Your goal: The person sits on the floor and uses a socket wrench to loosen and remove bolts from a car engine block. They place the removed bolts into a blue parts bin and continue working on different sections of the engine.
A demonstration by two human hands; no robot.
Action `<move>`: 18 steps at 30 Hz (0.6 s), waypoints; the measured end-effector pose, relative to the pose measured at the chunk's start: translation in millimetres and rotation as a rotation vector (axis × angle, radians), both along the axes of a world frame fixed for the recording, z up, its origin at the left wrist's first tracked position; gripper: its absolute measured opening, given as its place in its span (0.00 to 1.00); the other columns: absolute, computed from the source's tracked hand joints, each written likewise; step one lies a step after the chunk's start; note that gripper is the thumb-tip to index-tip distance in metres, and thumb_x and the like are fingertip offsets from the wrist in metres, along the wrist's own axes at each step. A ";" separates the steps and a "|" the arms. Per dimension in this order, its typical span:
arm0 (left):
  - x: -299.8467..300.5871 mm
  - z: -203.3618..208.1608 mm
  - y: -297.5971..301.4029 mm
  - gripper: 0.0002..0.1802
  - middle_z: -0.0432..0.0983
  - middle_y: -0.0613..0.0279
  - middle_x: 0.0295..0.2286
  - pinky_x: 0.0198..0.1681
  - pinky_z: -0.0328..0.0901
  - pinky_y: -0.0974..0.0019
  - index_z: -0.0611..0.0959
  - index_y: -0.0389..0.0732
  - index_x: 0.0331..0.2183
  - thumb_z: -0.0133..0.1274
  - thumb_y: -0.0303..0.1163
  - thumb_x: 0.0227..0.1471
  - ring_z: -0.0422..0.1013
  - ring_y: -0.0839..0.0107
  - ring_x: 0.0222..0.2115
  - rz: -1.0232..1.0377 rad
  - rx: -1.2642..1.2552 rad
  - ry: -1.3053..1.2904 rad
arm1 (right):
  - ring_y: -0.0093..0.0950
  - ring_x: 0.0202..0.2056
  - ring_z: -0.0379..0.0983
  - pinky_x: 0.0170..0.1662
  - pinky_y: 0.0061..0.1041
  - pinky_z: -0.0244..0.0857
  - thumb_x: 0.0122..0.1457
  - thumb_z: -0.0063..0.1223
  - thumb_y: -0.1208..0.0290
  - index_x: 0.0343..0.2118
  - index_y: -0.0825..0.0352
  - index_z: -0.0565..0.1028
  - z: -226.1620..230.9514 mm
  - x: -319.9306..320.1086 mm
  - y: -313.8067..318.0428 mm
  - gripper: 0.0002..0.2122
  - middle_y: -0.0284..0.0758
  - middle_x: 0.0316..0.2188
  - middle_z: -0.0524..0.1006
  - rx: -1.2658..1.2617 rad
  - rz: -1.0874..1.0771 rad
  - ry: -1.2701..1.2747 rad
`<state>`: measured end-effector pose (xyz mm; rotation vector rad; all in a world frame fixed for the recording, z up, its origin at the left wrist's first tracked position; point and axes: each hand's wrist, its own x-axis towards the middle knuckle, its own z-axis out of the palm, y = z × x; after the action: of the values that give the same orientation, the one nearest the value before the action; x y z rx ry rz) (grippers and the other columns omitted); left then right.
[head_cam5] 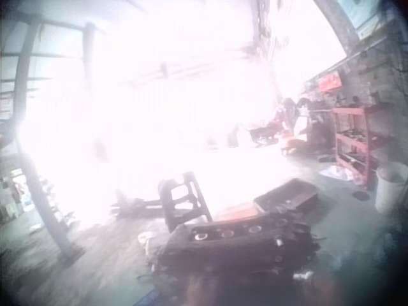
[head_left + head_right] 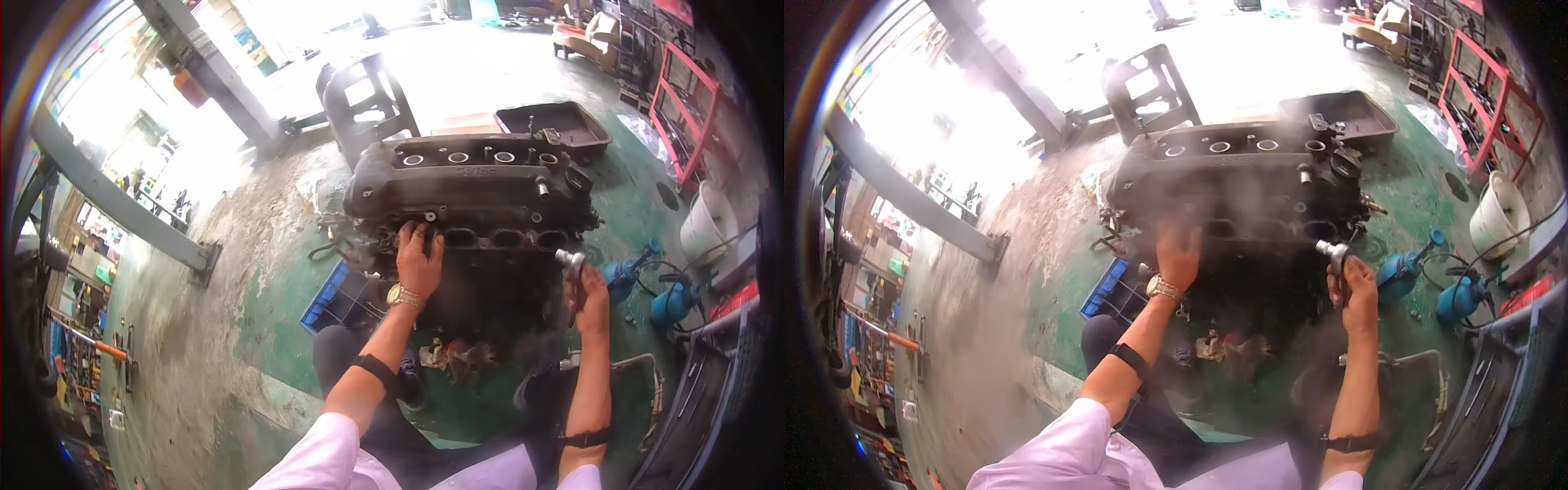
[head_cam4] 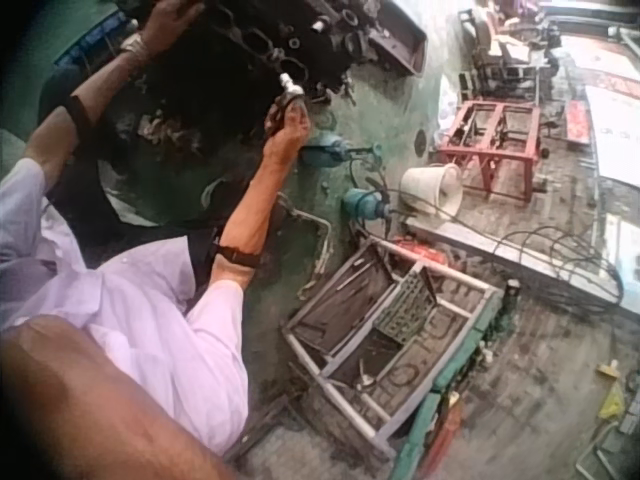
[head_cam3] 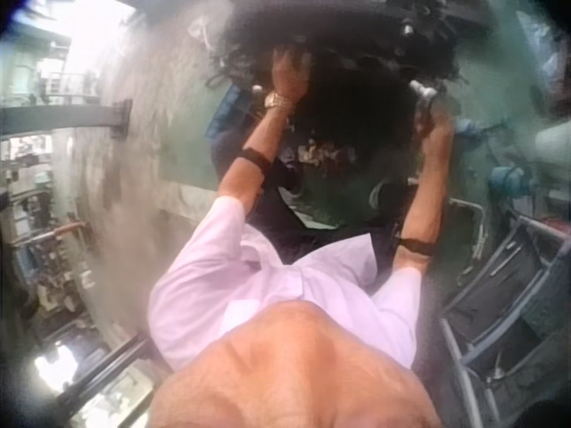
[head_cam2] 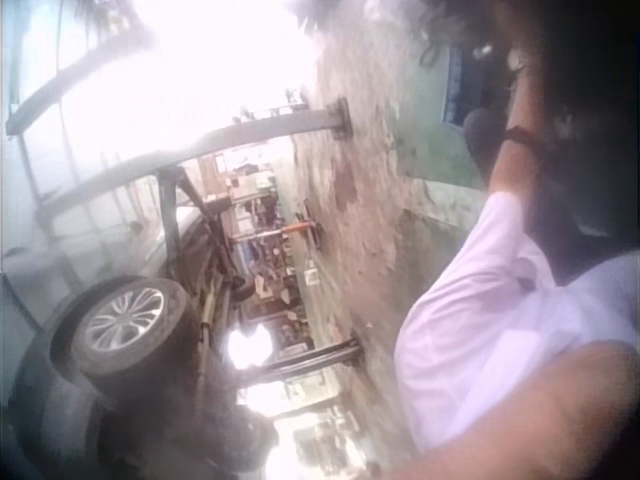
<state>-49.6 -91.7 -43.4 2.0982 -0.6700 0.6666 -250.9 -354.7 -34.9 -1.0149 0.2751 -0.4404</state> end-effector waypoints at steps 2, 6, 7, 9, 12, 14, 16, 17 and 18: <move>-0.4 0.2 -0.8 0.21 0.69 0.40 0.47 0.52 0.63 0.54 0.79 0.30 0.44 0.57 0.35 0.52 0.67 0.44 0.48 0.006 0.000 0.000 | 0.16 0.15 0.63 0.17 0.14 0.51 0.62 0.52 0.56 0.28 0.66 0.73 -1.5 0.9 4.7 0.16 0.30 0.17 0.72 -0.110 0.046 0.032; -1.3 1.5 -1.0 0.21 0.69 0.41 0.48 0.51 0.64 0.54 0.78 0.30 0.44 0.57 0.35 0.52 0.68 0.45 0.48 0.007 0.004 0.051 | 0.15 0.16 0.63 0.18 0.13 0.51 0.61 0.56 0.59 0.26 0.63 0.74 -3.1 4.9 10.6 0.13 0.27 0.17 0.72 -0.220 0.100 0.075; -1.5 2.2 -1.1 0.21 0.69 0.42 0.48 0.51 0.64 0.54 0.78 0.30 0.44 0.57 0.35 0.52 0.68 0.45 0.48 0.009 0.008 0.074 | 0.15 0.16 0.63 0.18 0.13 0.51 0.61 0.56 0.59 0.25 0.63 0.74 -3.2 5.8 11.0 0.13 0.27 0.17 0.72 -0.238 0.116 0.074; -3.7 3.1 -1.7 0.20 0.70 0.41 0.46 0.49 0.65 0.53 0.78 0.31 0.44 0.56 0.35 0.52 0.68 0.44 0.46 0.019 -0.005 0.071 | 0.14 0.16 0.64 0.18 0.13 0.52 0.61 0.55 0.60 0.26 0.62 0.74 -3.8 7.1 11.5 0.12 0.26 0.17 0.72 -0.226 0.089 0.116; -6.0 4.8 -2.5 0.19 0.73 0.40 0.41 0.45 0.65 0.50 0.78 0.33 0.44 0.54 0.35 0.54 0.69 0.42 0.42 0.038 -0.043 0.025 | 0.14 0.16 0.64 0.17 0.13 0.53 0.62 0.54 0.60 0.26 0.63 0.75 -4.3 8.9 11.6 0.12 0.26 0.17 0.72 -0.203 0.061 0.116; -6.1 5.4 -2.8 0.19 0.73 0.40 0.41 0.45 0.65 0.50 0.78 0.33 0.44 0.55 0.36 0.54 0.70 0.42 0.41 0.027 -0.066 -0.025 | 0.14 0.16 0.64 0.17 0.13 0.53 0.63 0.53 0.60 0.27 0.64 0.75 -3.8 8.6 12.2 0.13 0.26 0.16 0.71 -0.159 0.019 0.114; -5.2 5.2 -2.3 0.19 0.73 0.41 0.41 0.45 0.65 0.50 0.78 0.33 0.44 0.55 0.36 0.54 0.70 0.42 0.41 0.011 -0.051 -0.004 | 0.15 0.15 0.63 0.17 0.13 0.52 0.64 0.51 0.58 0.29 0.65 0.75 -2.2 8.0 12.8 0.14 0.26 0.16 0.70 -0.095 0.019 0.049; -4.7 4.9 -1.9 0.19 0.72 0.41 0.41 0.45 0.65 0.50 0.79 0.33 0.44 0.55 0.36 0.54 0.70 0.42 0.41 0.004 -0.056 0.003 | 0.15 0.15 0.63 0.17 0.13 0.52 0.64 0.50 0.57 0.30 0.66 0.75 -0.8 8.2 12.8 0.15 0.26 0.16 0.70 -0.050 0.022 0.014; -4.7 4.3 -1.7 0.20 0.71 0.41 0.44 0.47 0.65 0.51 0.78 0.32 0.44 0.56 0.35 0.53 0.69 0.43 0.43 0.006 -0.034 0.039 | 0.15 0.15 0.63 0.17 0.14 0.52 0.64 0.49 0.57 0.31 0.66 0.75 1.0 8.3 12.2 0.16 0.27 0.16 0.70 -0.053 0.011 0.030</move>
<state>-54.3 -93.5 -39.1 2.0774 -0.6263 0.6348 -242.6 -342.5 -34.0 -1.0746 0.2856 -0.4243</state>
